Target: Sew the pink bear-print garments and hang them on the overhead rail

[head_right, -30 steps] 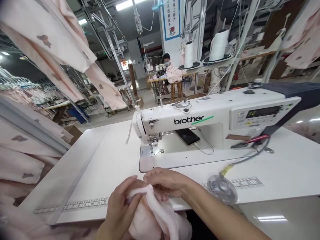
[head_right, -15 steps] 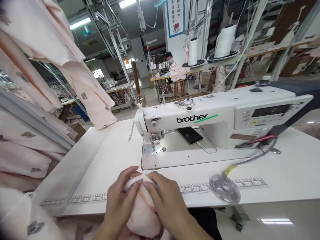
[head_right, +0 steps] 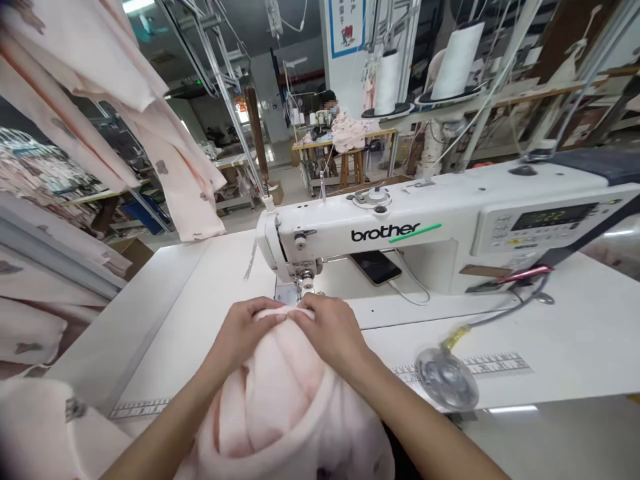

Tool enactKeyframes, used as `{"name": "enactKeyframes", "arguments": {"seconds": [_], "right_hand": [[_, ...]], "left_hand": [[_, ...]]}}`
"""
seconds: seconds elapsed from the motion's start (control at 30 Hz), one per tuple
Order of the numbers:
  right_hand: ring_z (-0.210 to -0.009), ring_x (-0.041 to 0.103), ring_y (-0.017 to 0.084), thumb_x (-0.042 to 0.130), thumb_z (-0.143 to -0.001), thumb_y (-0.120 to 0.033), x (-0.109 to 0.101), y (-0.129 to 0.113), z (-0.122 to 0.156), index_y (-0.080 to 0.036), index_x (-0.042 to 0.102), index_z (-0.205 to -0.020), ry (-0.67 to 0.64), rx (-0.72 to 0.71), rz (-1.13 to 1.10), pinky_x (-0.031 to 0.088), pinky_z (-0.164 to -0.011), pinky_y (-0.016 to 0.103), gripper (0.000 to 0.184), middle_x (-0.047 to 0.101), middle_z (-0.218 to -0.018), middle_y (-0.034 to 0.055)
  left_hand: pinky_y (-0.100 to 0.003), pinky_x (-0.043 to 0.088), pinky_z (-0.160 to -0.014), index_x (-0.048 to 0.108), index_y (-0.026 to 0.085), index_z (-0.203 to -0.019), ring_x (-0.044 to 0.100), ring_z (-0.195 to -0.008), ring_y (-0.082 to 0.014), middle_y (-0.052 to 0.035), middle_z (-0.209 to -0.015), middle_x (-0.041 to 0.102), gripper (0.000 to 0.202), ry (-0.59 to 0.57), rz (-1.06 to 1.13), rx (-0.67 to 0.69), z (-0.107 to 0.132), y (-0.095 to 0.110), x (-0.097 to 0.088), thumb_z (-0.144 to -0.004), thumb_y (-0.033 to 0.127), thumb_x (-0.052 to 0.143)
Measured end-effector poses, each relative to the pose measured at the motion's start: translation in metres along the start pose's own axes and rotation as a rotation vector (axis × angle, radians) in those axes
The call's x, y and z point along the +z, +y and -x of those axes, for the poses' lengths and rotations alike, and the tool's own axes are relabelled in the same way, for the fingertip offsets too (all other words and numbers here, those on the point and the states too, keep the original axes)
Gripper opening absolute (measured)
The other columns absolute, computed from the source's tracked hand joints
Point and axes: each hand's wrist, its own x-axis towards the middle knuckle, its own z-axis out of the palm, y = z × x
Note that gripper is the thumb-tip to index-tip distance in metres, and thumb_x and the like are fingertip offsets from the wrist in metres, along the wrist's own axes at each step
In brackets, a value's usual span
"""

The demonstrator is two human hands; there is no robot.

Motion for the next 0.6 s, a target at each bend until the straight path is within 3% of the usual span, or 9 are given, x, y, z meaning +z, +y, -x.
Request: {"name": "enactKeyframes", "arguments": {"seconds": [0.13,0.23,0.37,0.6], "right_hand": [[-0.059,0.05,0.015,0.053,-0.081,-0.026,0.019,0.028,-0.027,-0.019,0.052,-0.063,-0.062,0.098,0.14,0.025,-0.051,0.023,0.02,0.056,-0.06,-0.002],[-0.06,0.051,0.015,0.052,-0.081,-0.026,0.029,0.039,-0.039,-0.019,0.053,-0.065,-0.093,0.123,0.212,0.024,-0.051,0.024,0.017,0.056,-0.061,-0.0008],[-0.063,0.052,0.017,0.052,-0.081,-0.027,0.034,0.043,-0.05,-0.019,0.054,-0.067,-0.118,0.174,0.314,0.025,-0.051,0.024,0.017,0.057,-0.062,0.0],[-0.067,0.054,0.017,0.057,-0.08,-0.03,0.035,0.049,-0.057,-0.019,0.057,-0.073,-0.055,0.233,0.327,0.031,-0.054,0.024,0.013,0.062,-0.075,0.0019]], "left_hand": [[-0.027,0.046,-0.07,0.065,0.016,-0.091,0.061,-0.082,-0.0192,-0.0028,-0.086,0.067,0.023,-0.151,-0.069,0.018,-0.039,-0.034,0.011,-0.078,0.027,0.05],[-0.029,0.043,-0.078,0.064,0.019,-0.094,0.059,-0.089,-0.0188,-0.004,-0.093,0.063,0.024,-0.129,-0.212,0.111,-0.05,-0.046,0.017,-0.081,0.022,0.043],[-0.03,0.043,-0.075,0.062,0.018,-0.091,0.058,-0.086,-0.0202,-0.0067,-0.095,0.061,0.022,-0.079,-0.406,0.09,-0.058,-0.046,0.019,-0.082,0.024,0.043],[-0.027,0.041,-0.068,0.062,0.019,-0.082,0.06,-0.085,-0.0206,-0.005,-0.091,0.067,0.016,-0.055,-0.384,-0.05,-0.075,-0.043,0.025,-0.077,0.028,0.05]]}}
